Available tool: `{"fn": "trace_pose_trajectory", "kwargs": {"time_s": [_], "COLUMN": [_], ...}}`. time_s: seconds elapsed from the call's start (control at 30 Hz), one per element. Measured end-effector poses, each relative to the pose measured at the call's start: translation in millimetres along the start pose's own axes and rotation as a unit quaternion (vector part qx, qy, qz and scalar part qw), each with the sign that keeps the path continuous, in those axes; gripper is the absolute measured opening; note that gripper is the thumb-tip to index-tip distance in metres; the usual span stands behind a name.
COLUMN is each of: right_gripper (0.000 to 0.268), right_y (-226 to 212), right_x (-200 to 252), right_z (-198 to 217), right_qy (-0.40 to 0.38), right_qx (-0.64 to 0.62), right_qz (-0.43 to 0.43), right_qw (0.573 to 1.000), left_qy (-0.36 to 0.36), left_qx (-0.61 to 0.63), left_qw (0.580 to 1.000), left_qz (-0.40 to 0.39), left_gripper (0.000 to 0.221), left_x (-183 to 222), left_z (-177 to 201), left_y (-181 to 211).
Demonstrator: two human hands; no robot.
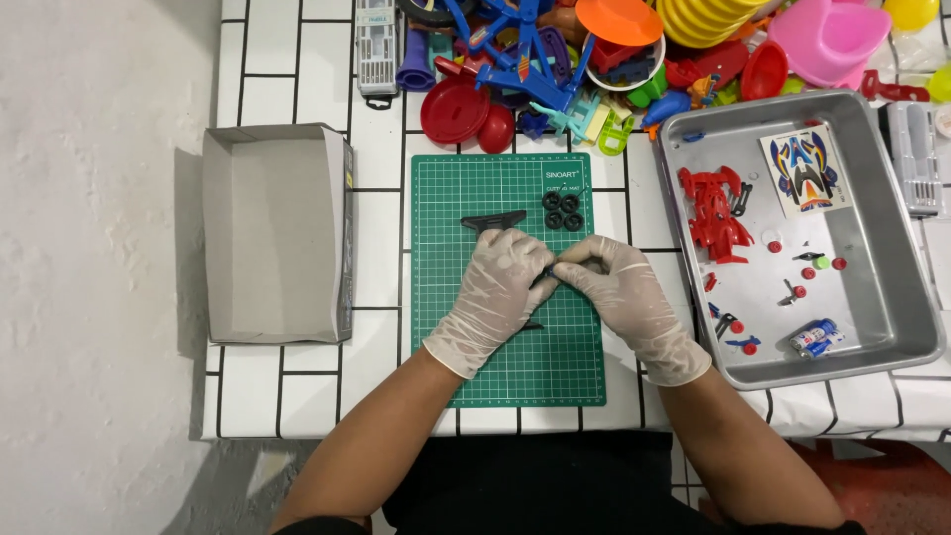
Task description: Assembling the chassis and internal mechanical parts of a toy car model.
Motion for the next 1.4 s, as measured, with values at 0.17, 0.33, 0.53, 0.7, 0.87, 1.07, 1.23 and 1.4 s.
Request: {"fn": "trace_pose_trajectory", "kwargs": {"time_s": [0.17,0.33,0.53,0.7,0.87,1.07,1.23,1.4], "right_gripper": [0.015,0.015,0.014,0.017,0.020,0.021,0.027,0.022], "right_y": [-3.2,2.8,4.3,2.9,-15.9,-49.0,-79.2,-86.7], "right_x": [0.3,-2.7,-2.4,-3.7,8.3,24.8,31.5,34.3], "right_z": [-1.6,-0.7,-0.6,-1.1,9.4,18.8,-1.0,-11.5], "right_qy": [0.000,-0.003,-0.001,-0.004,-0.008,0.043,0.096,0.164], "right_qx": [0.009,0.041,0.064,0.096,0.039,-0.041,-0.011,0.005], "right_qz": [0.000,0.025,0.048,0.063,0.070,0.230,0.380,0.449], "right_qw": [1.000,0.999,0.997,0.993,0.997,0.971,0.920,0.878], "left_qy": [-0.002,0.015,0.014,0.007,0.007,0.063,0.114,0.123], "left_qx": [-0.025,-0.027,-0.042,-0.047,0.033,0.376,0.544,0.652], "left_qw": [1.000,0.999,0.999,0.999,0.999,0.904,0.782,0.686], "left_qz": [-0.002,-0.013,-0.022,-0.003,0.035,0.195,0.283,0.298], "left_gripper": [0.020,0.020,0.020,0.020,0.021,0.022,0.023,0.023], "left_x": [-0.3,0.0,1.6,2.7,-2.9,-13.0,-9.0,-9.6], "left_z": [1.1,-1.1,-1.5,-2.8,13.9,69.5,64.3,45.0], "left_y": [1.7,0.7,0.7,-5.4,-3.0,-11.6,-40.6,-36.6]}}
Point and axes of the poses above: each hand's wrist, its own x-axis away from the middle knuckle, its own z-axis out of the back of the hand, y = z × x, the point moved 8 cm from there along -x, towards the middle knuckle, and after that the axes turned 5 degrees about x, right-handed, at the moved point
